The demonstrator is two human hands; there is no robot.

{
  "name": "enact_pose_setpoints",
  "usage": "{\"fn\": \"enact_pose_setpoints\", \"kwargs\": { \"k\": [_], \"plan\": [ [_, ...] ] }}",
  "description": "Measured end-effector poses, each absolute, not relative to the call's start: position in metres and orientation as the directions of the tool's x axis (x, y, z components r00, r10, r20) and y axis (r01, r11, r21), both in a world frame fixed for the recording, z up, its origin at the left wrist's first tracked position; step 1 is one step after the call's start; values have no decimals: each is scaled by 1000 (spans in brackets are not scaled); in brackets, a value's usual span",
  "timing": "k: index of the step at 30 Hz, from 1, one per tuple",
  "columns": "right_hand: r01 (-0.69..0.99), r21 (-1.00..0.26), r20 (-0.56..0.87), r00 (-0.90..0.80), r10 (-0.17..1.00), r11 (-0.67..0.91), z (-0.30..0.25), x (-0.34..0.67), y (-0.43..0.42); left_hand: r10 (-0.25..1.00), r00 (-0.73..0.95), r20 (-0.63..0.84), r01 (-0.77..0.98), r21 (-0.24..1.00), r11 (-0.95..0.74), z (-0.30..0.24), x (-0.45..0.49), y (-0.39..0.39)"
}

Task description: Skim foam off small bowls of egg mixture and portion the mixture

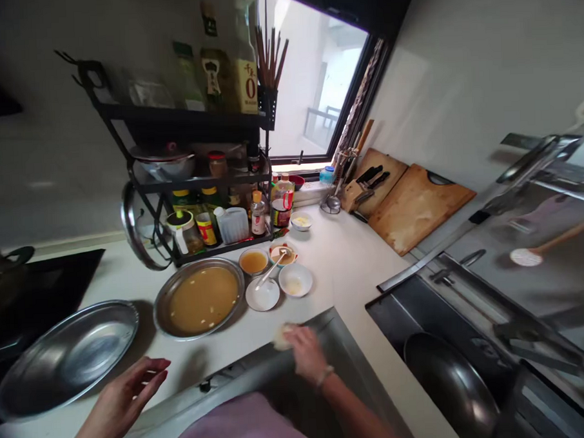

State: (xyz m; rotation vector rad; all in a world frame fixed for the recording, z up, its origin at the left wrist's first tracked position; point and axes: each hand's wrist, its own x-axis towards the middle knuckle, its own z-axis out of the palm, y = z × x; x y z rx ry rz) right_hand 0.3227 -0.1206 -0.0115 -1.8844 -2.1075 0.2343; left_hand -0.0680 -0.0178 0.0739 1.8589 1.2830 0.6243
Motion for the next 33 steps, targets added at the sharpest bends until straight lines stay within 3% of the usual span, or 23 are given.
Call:
{"fn": "enact_pose_setpoints", "kwargs": {
  "k": [4,6,8,11,14,16,21,26,27,29,31,33],
  "plan": [
    [911,-262,364,398,842,-317,2,454,-127,923,383,-26,505,843,-186,73,-32,-20],
    [829,-232,273,557,784,-509,5,489,-110,917,396,-40,496,850,-177,74,-12,-22],
    [776,-196,211,630,747,-599,7,496,-88,917,396,-55,497,852,-164,75,4,-24],
    [871,-157,317,490,812,-465,20,463,-52,929,364,-71,504,853,-132,73,18,-30],
    [983,-177,306,97,947,-44,41,394,-18,947,308,-89,496,864,-80,69,22,-39],
    [974,-172,250,-102,963,148,53,347,3,960,263,-96,486,873,-46,68,24,-46],
    [990,-73,159,-110,981,123,64,285,41,985,135,-107,496,868,26,68,19,-61],
    [994,-51,158,-90,983,99,67,310,57,989,42,-144,475,873,107,56,7,-66],
    [994,-69,178,-75,981,88,68,321,58,986,22,-164,460,877,136,53,4,-65],
    [970,-235,294,16,956,56,70,348,60,975,-18,-220,402,891,209,47,-1,-62],
    [856,-512,373,147,916,72,70,376,61,957,-59,-283,305,908,287,42,-6,-57],
    [612,-787,366,361,858,78,67,400,60,934,-109,-341,182,917,356,37,-11,-50]
  ]
}}
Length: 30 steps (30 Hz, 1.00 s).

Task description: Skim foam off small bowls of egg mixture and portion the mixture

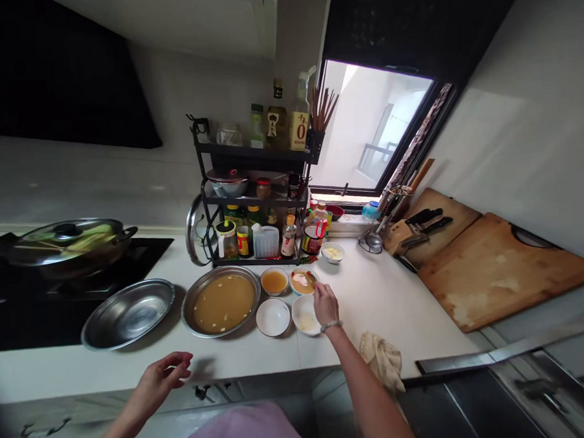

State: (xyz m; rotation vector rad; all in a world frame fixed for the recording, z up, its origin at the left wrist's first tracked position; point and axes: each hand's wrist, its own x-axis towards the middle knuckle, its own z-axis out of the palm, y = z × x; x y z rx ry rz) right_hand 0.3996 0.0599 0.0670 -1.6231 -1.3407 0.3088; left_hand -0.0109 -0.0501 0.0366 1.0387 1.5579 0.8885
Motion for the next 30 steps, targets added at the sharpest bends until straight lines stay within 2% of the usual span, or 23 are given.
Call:
{"fn": "enact_pose_setpoints", "kwargs": {
  "k": [2,7,10,15,22,30],
  "plan": [
    [472,-880,318,510,799,49,62,416,57,906,-163,-391,40,915,402,31,-14,-41],
    [268,-963,184,730,659,-27,48,425,53,799,-277,-533,-272,841,467,24,-18,-13],
    [136,-991,108,801,588,-4,47,419,53,773,-292,-564,-291,822,490,25,-21,0],
    [3,-998,39,851,523,68,60,407,50,809,-238,-537,-280,836,473,22,-28,16],
    [-38,-989,47,832,553,141,88,386,40,851,-230,-472,-294,867,402,5,-33,34],
    [-140,-978,14,699,715,156,105,324,33,865,-179,-470,-306,862,405,13,-36,42]
  ]
}}
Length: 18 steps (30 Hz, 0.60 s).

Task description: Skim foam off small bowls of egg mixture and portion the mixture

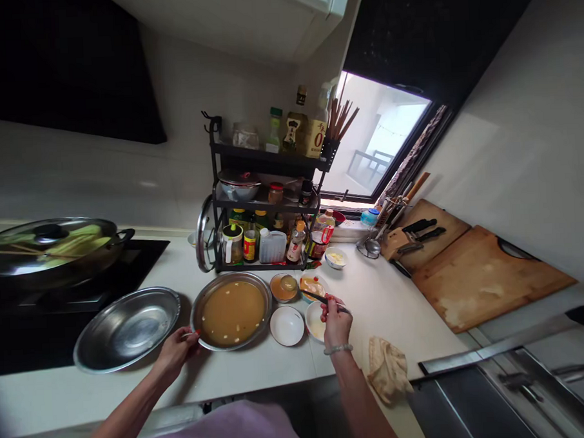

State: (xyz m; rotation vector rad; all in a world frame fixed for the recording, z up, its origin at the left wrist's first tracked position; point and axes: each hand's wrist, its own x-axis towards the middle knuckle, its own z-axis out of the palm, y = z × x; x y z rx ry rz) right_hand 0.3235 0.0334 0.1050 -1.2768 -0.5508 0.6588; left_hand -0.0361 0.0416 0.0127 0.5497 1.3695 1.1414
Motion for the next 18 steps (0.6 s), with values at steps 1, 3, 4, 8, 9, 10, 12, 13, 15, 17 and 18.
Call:
{"fn": "enact_pose_setpoints", "kwargs": {
  "k": [1,3,4,8,9,10,12,13,15,17,18],
  "plan": [
    [-143,-979,10,678,735,145,104,313,33,863,-171,-476,-316,856,410,13,-36,42],
    [-114,-986,20,637,771,119,100,293,30,858,-171,-485,-332,848,413,13,-36,43],
    [-78,-991,37,615,787,107,97,283,28,856,-176,-486,-337,847,411,13,-36,43],
    [222,-963,242,459,855,153,90,254,13,859,-179,-479,-329,852,407,9,-38,43],
    [321,-924,327,385,863,207,91,250,8,864,-169,-474,-325,855,405,9,-38,43],
    [414,-869,410,297,862,271,92,246,3,869,-157,-469,-321,857,404,8,-39,43],
    [554,-733,539,118,834,395,96,242,-5,875,-134,-465,-315,857,407,9,-40,44],
    [593,-675,579,59,813,438,99,243,-7,877,-122,-465,-312,856,411,9,-41,44],
    [638,-618,632,57,773,459,103,248,-9,878,-104,-468,-305,855,420,10,-42,44],
    [662,-635,654,186,734,398,104,261,-6,880,-94,-466,-300,856,421,12,-43,44],
    [668,-659,649,271,711,346,103,270,-3,880,-93,-466,-297,857,422,12,-44,45]
  ]
}}
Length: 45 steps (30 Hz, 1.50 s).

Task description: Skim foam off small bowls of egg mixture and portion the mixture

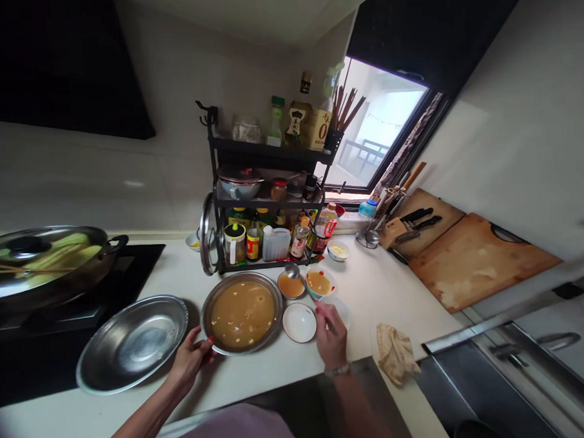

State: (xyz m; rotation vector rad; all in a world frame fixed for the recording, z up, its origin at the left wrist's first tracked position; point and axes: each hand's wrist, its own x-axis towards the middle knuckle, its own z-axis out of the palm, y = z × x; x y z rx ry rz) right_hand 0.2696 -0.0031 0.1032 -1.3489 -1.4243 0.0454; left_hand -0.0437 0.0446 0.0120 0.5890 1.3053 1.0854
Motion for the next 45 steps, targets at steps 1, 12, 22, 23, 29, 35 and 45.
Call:
{"fn": "enact_pose_setpoints", "kwargs": {
  "k": [1,12,22,23,29,35,45],
  "plan": [
    [668,-685,635,353,688,290,101,280,0,878,-94,-470,-294,855,426,12,-44,45],
    [526,-848,418,581,698,70,52,365,27,846,-177,-504,-340,837,428,16,-35,40],
    [24,-996,66,855,515,87,61,392,40,857,-226,-463,-321,866,384,11,-33,39],
    [26,-995,74,855,514,99,64,393,39,855,-232,-464,-321,866,383,10,-33,39],
    [15,-990,90,832,547,141,80,390,31,850,-242,-467,-322,866,384,13,-31,39],
    [-54,-989,47,766,642,136,99,361,26,852,-227,-471,-328,861,388,10,-31,40],
    [44,-991,129,476,870,123,97,284,20,844,-235,-482,-338,855,394,14,-30,40]
  ]
}}
